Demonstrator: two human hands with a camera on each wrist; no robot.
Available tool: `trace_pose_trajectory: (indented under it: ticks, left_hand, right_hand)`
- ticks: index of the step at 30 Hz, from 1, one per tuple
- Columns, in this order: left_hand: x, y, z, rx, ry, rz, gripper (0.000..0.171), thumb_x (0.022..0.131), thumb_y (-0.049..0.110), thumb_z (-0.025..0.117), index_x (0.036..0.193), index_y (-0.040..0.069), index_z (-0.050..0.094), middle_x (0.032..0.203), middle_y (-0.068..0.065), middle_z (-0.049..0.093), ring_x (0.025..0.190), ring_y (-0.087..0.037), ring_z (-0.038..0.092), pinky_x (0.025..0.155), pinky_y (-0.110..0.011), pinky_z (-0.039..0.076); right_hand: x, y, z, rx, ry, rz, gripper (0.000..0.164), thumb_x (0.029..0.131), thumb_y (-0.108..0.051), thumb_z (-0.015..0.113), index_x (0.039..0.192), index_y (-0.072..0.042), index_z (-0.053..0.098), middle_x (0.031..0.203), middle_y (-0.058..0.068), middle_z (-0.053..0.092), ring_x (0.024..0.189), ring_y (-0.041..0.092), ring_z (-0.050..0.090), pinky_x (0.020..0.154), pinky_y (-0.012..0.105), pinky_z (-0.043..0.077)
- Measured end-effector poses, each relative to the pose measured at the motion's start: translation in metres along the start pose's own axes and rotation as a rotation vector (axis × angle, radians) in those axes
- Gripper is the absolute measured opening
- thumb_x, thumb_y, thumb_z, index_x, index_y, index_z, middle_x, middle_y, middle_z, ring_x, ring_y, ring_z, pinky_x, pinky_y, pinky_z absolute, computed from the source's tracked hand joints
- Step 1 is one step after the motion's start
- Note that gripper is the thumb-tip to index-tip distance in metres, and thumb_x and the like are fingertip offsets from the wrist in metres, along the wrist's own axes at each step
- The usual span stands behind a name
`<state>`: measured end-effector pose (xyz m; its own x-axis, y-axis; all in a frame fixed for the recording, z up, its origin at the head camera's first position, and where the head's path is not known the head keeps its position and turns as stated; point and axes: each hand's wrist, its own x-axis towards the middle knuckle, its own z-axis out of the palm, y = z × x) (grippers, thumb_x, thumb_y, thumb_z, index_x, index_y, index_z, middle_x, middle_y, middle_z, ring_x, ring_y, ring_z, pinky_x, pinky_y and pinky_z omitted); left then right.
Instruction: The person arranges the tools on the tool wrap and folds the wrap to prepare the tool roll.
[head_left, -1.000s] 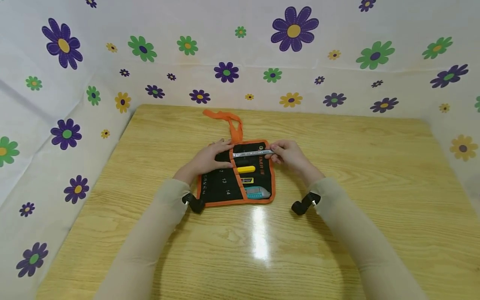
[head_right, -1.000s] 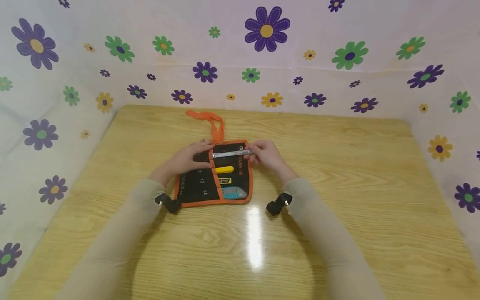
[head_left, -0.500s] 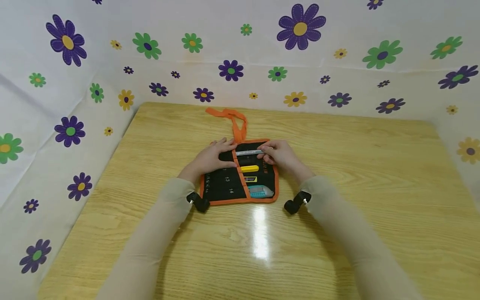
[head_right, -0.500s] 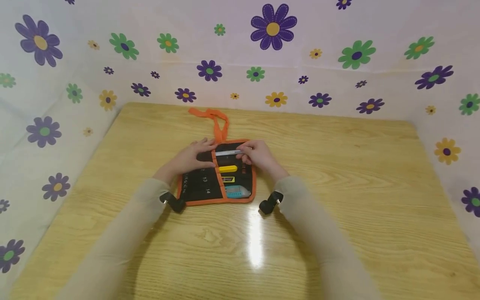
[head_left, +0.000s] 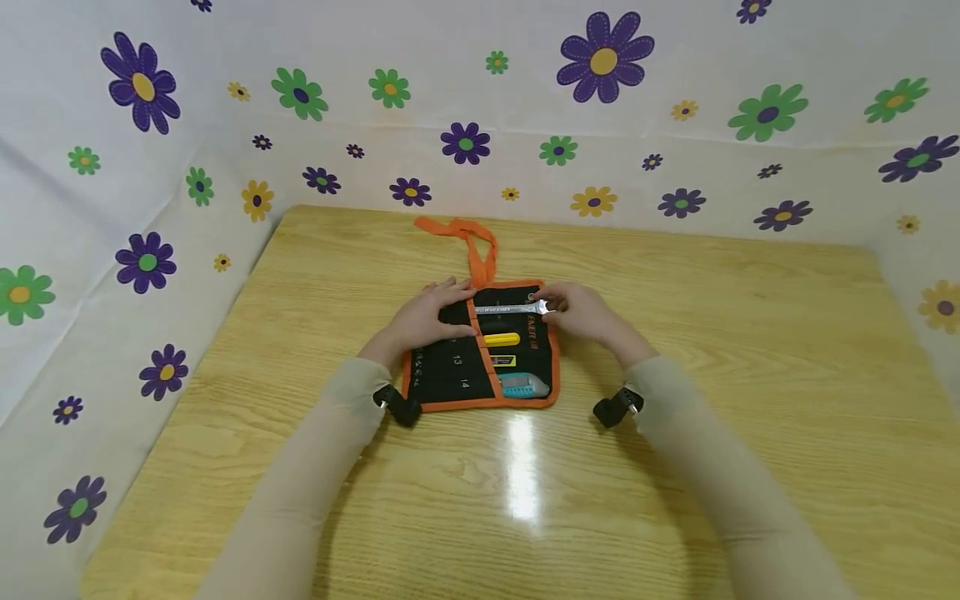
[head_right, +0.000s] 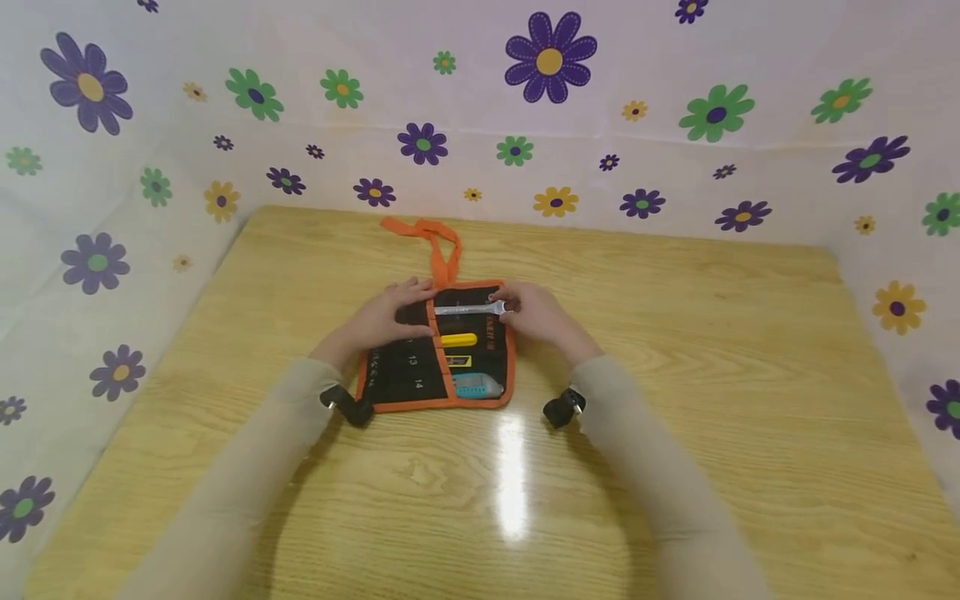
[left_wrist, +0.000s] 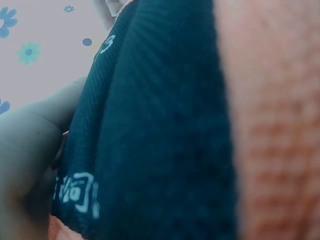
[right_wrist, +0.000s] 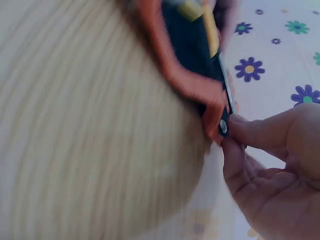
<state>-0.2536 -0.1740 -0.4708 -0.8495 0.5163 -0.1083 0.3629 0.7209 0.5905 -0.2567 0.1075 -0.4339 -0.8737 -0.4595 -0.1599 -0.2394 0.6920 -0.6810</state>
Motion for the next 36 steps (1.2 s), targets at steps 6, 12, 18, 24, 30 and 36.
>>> trace_pose_trajectory:
  ticks: [6,12,18,24,30,36]
  left_hand:
    - [0.0,-0.001,0.001,0.004,0.005,-0.001,0.077,0.085,0.048,0.069,0.149,0.017,0.037,0.156,0.002,0.023,0.145,-0.019,0.009,0.116,-0.038,0.003]
    - [0.0,0.0,-0.001,-0.028,0.013,0.008,0.075,0.086,0.045,0.069,0.148,0.015,0.039,0.156,0.0,0.024,0.145,-0.019,0.01,0.116,-0.037,0.001]
    - [0.0,0.002,-0.002,-0.048,0.007,0.003,0.075,0.085,0.041,0.071,0.147,0.013,0.04,0.156,0.0,0.024,0.145,-0.018,0.01,0.116,-0.036,0.0]
    - [0.0,0.004,-0.002,-0.034,0.001,-0.004,0.075,0.085,0.043,0.071,0.147,0.014,0.04,0.155,0.0,0.026,0.145,-0.018,0.01,0.116,-0.036,0.001]
    - [-0.001,0.006,-0.005,-0.026,-0.004,-0.012,0.076,0.085,0.041,0.072,0.147,0.012,0.04,0.155,-0.002,0.026,0.145,-0.02,0.01,0.116,-0.037,0.001]
    - [0.0,0.006,-0.003,0.001,-0.002,0.011,0.076,0.086,0.042,0.07,0.147,0.011,0.039,0.156,-0.003,0.025,0.145,-0.022,0.011,0.116,-0.038,0.001]
  right_hand:
    - [-0.001,0.002,-0.001,-0.057,0.028,-0.001,0.03,0.089,-0.004,0.067,0.115,0.009,0.06,0.1,0.019,0.065,0.094,0.031,0.061,0.084,0.042,0.05]
    - [0.001,-0.005,0.0,-0.121,0.034,-0.012,0.029,0.088,-0.006,0.069,0.111,0.01,0.062,0.099,0.02,0.066,0.093,0.031,0.063,0.082,0.041,0.051]
    - [0.005,-0.009,0.006,-0.137,0.019,-0.041,0.031,0.088,-0.008,0.069,0.113,0.01,0.063,0.099,0.019,0.067,0.09,0.029,0.064,0.078,0.038,0.053]
    - [0.01,-0.015,0.011,-0.147,0.017,-0.068,0.031,0.09,-0.008,0.067,0.114,0.01,0.064,0.096,0.018,0.068,0.083,0.026,0.064,0.073,0.037,0.053]
    - [0.014,-0.018,0.014,-0.173,0.021,-0.103,0.031,0.089,-0.009,0.068,0.113,0.01,0.064,0.094,0.018,0.067,0.083,0.027,0.063,0.074,0.039,0.052]
    - [0.012,-0.018,0.016,-0.192,0.022,-0.091,0.033,0.089,-0.011,0.068,0.116,0.009,0.063,0.096,0.018,0.065,0.085,0.028,0.06,0.076,0.039,0.051]
